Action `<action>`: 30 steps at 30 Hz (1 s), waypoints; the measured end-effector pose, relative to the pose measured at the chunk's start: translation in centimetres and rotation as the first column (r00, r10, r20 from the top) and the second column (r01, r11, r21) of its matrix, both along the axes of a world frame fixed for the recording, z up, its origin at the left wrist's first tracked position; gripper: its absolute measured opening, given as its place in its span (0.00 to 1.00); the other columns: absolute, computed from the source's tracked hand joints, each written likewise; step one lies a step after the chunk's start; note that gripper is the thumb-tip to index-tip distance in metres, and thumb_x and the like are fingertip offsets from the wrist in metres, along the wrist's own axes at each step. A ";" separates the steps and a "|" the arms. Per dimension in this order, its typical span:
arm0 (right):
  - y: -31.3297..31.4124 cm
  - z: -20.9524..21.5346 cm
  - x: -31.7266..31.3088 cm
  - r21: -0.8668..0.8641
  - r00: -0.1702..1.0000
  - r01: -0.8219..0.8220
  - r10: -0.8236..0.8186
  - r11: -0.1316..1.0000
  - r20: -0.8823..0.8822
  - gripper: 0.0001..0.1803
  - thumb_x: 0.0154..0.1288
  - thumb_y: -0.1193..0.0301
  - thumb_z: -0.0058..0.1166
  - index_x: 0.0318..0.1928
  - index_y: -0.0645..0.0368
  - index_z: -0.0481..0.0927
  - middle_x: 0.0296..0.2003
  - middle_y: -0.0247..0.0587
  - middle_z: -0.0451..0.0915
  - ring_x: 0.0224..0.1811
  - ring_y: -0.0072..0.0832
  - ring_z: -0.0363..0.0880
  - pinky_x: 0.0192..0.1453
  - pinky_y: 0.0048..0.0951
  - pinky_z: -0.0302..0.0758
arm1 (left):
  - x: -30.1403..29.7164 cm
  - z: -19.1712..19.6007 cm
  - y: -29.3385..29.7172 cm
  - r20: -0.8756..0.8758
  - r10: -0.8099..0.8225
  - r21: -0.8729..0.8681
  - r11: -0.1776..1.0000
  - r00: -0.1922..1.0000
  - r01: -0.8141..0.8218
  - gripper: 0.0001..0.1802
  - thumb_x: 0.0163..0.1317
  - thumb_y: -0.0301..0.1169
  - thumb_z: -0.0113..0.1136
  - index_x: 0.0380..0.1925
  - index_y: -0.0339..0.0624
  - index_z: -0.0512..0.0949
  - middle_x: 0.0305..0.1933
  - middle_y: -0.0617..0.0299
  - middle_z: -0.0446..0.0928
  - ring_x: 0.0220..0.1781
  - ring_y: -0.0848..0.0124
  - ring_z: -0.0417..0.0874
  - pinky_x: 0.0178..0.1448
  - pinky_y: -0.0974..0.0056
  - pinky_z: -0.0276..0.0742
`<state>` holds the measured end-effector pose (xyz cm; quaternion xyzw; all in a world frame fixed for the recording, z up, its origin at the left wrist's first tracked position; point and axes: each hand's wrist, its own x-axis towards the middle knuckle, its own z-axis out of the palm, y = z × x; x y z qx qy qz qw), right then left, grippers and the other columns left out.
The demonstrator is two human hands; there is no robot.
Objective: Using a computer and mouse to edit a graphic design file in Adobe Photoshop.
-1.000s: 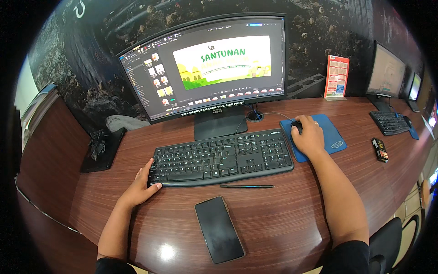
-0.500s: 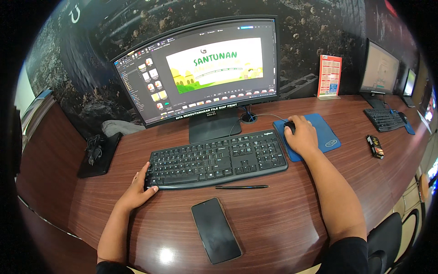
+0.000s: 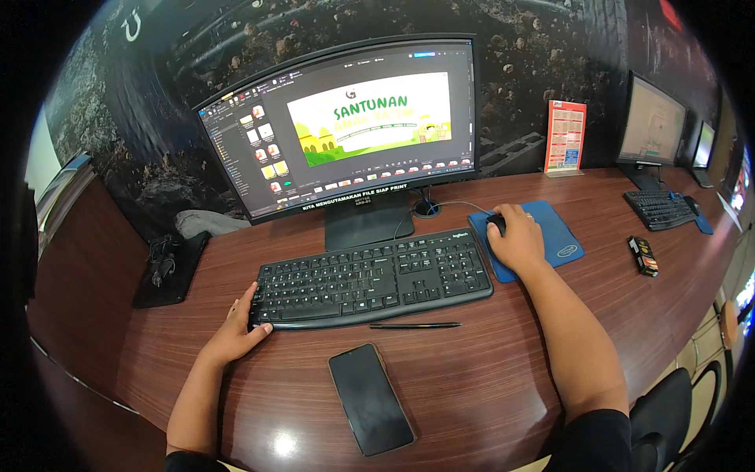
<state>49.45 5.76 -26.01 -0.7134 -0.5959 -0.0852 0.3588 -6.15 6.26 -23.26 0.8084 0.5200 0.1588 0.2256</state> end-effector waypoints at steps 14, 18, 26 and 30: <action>-0.4 0.4 -0.4 -0.031 1.000 0.004 -0.005 1.000 -0.023 0.20 0.65 0.62 0.59 0.54 0.59 0.82 0.54 0.49 0.83 0.57 0.50 0.80 0.63 0.48 0.75 | 0.3 0.3 -0.3 -0.024 0.029 -0.009 1.000 0.999 -0.030 0.52 0.65 0.38 0.66 0.82 0.40 0.48 0.81 0.33 0.56 0.85 0.36 0.47 0.86 0.44 0.39; -0.3 0.4 -0.4 -0.040 1.000 0.009 -0.010 0.999 -0.003 0.20 0.64 0.63 0.60 0.54 0.58 0.82 0.55 0.49 0.82 0.58 0.50 0.80 0.63 0.48 0.75 | 0.3 0.3 -0.3 -0.038 0.065 -0.029 0.997 0.997 -0.066 0.52 0.64 0.39 0.66 0.82 0.40 0.48 0.81 0.33 0.56 0.85 0.36 0.47 0.86 0.44 0.40; -0.4 0.5 -0.4 -0.040 1.000 0.009 -0.010 0.999 -0.006 0.20 0.63 0.65 0.61 0.54 0.58 0.82 0.55 0.48 0.82 0.58 0.50 0.80 0.63 0.48 0.75 | 0.2 0.2 -0.1 -0.025 0.027 -0.004 1.000 0.999 -0.027 0.52 0.64 0.39 0.66 0.82 0.36 0.48 0.81 0.32 0.57 0.85 0.36 0.48 0.86 0.44 0.40; -0.4 0.5 -0.4 -0.044 1.000 0.010 -0.010 0.999 -0.006 0.20 0.63 0.65 0.62 0.54 0.58 0.82 0.55 0.48 0.82 0.58 0.50 0.80 0.63 0.48 0.75 | 0.0 0.0 0.0 -0.022 0.011 0.007 1.000 1.000 -0.011 0.52 0.65 0.39 0.65 0.82 0.37 0.48 0.81 0.32 0.57 0.85 0.38 0.49 0.86 0.44 0.38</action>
